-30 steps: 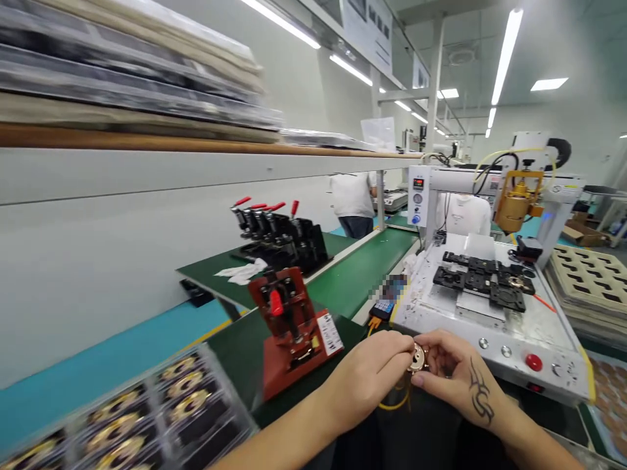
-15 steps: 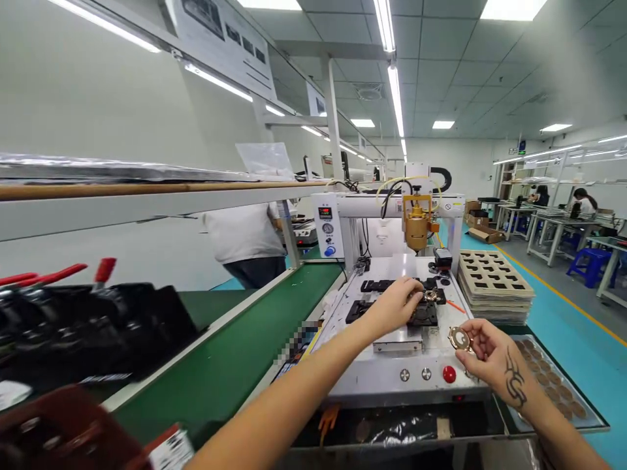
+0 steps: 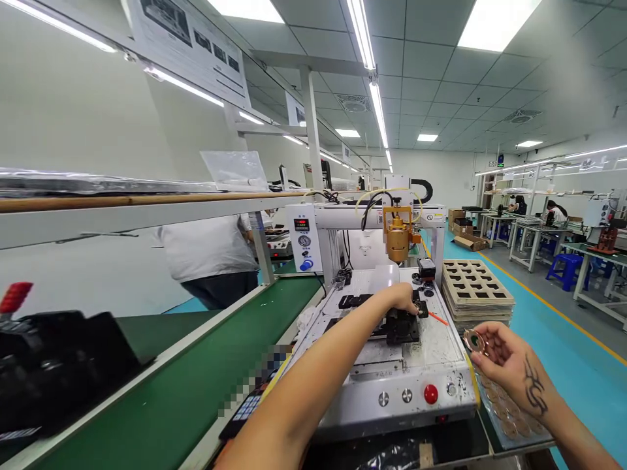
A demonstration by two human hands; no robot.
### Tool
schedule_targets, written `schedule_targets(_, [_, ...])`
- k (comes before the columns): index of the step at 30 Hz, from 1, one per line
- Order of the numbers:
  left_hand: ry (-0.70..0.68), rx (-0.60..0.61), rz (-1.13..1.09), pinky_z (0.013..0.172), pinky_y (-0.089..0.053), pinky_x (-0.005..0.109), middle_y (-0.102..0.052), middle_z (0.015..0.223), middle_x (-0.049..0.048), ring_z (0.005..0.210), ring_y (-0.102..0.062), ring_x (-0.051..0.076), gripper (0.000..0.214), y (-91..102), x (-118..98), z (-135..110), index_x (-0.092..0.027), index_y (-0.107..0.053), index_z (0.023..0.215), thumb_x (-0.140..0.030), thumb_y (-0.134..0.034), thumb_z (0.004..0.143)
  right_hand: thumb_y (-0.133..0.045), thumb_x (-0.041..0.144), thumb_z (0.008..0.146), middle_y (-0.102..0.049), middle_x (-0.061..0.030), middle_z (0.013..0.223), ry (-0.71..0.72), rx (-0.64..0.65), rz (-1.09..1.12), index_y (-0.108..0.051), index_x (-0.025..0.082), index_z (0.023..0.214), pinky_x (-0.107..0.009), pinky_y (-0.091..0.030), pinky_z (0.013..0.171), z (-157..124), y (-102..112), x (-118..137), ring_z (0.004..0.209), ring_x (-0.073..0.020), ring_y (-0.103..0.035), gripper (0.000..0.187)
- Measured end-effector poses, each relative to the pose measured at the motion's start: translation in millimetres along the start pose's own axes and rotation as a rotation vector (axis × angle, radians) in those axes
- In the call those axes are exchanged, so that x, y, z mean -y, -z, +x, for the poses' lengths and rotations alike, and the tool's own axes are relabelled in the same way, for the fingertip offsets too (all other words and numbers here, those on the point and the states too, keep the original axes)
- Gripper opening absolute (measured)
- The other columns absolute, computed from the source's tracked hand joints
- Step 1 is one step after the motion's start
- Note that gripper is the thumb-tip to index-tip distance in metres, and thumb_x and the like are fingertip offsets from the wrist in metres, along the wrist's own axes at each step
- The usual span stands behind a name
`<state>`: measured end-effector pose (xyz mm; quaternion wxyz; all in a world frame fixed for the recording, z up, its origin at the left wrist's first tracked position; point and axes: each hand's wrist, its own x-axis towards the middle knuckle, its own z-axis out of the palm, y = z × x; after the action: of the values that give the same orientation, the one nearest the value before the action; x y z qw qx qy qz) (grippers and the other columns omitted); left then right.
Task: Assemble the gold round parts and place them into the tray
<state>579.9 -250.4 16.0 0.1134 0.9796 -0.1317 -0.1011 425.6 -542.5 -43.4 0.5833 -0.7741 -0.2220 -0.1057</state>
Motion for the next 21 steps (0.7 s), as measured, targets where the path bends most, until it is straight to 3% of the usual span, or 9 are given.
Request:
schedule_targets(6, [-0.096, -0.251, -0.15, 0.087, -0.062, 0.041, -0.074, 0.117, 0.0076, 0.1, -0.072, 0.024, 0.027, 4.0, -8.0, -31.8, -0.015, -0.072, 0.116, -0.035, -0.073, 0.099, -0.072, 0.046, 0.088, -0.061, 0.0009, 0.081, 0.092, 0.106, -0.123, -0.063, 0.021, 0.105, -0.029, -0.045, 0.062, 72.4, -33.7, -22.7, 0.067, -0.0166, -0.054, 0.032])
schedule_targets(11, [-0.228, -0.467, -0.324, 0.082, -0.057, 0.032, -0.078, 0.099, 0.005, 0.091, -0.072, 0.022, 0.021, 22.1, -8.2, -89.7, -0.017, -0.071, 0.103, -0.023, -0.071, 0.083, -0.081, 0.038, 0.082, -0.062, 0.0015, 0.08, 0.101, 0.252, -0.19, -0.064, 0.019, 0.098, -0.029, -0.047, 0.066, 142.7, -73.4, -46.9, 0.072, -0.0167, -0.056, 0.03])
schedule_targets(14, [-0.273, -0.522, -0.382, 0.08, -0.055, 0.031, -0.077, 0.095, 0.0036, 0.087, -0.07, 0.02, 0.022, 26.9, -8.3, -133.3, -0.019, -0.068, 0.103, -0.023, -0.066, 0.081, -0.08, 0.036, 0.09, -0.063, 0.0029, 0.079, 0.08, 0.413, -0.243, -0.066, 0.017, 0.095, -0.028, -0.05, 0.065, 176.3, -89.0, -56.8, 0.068, -0.014, -0.059, 0.024])
schedule_targets(17, [-0.287, -0.563, -0.418, 0.079, -0.054, 0.031, -0.075, 0.092, 0.0017, 0.083, -0.067, 0.018, 0.022, 23.7, -6.7, -178.3, -0.021, -0.066, 0.104, -0.026, -0.065, 0.083, -0.075, 0.037, 0.099, -0.068, 0.0015, 0.086, 0.085, 0.566, -0.3, -0.069, 0.015, 0.098, -0.029, -0.056, 0.067, 194.1, -90.6, -60.0, 0.07, -0.0137, -0.065, 0.022])
schedule_targets(21, [-0.231, -0.584, -0.463, 0.076, -0.054, 0.031, -0.074, 0.091, -0.0001, 0.079, -0.065, 0.017, 0.021, 10.1, -3.2, -226.5, -0.023, -0.067, 0.103, -0.026, -0.063, 0.083, -0.077, 0.038, 0.097, -0.073, -0.0006, 0.089, 0.119, 0.659, -0.34, -0.073, 0.015, 0.104, -0.033, -0.059, 0.073, 199.0, -85.4, -56.6, 0.077, -0.0162, -0.069, 0.025])
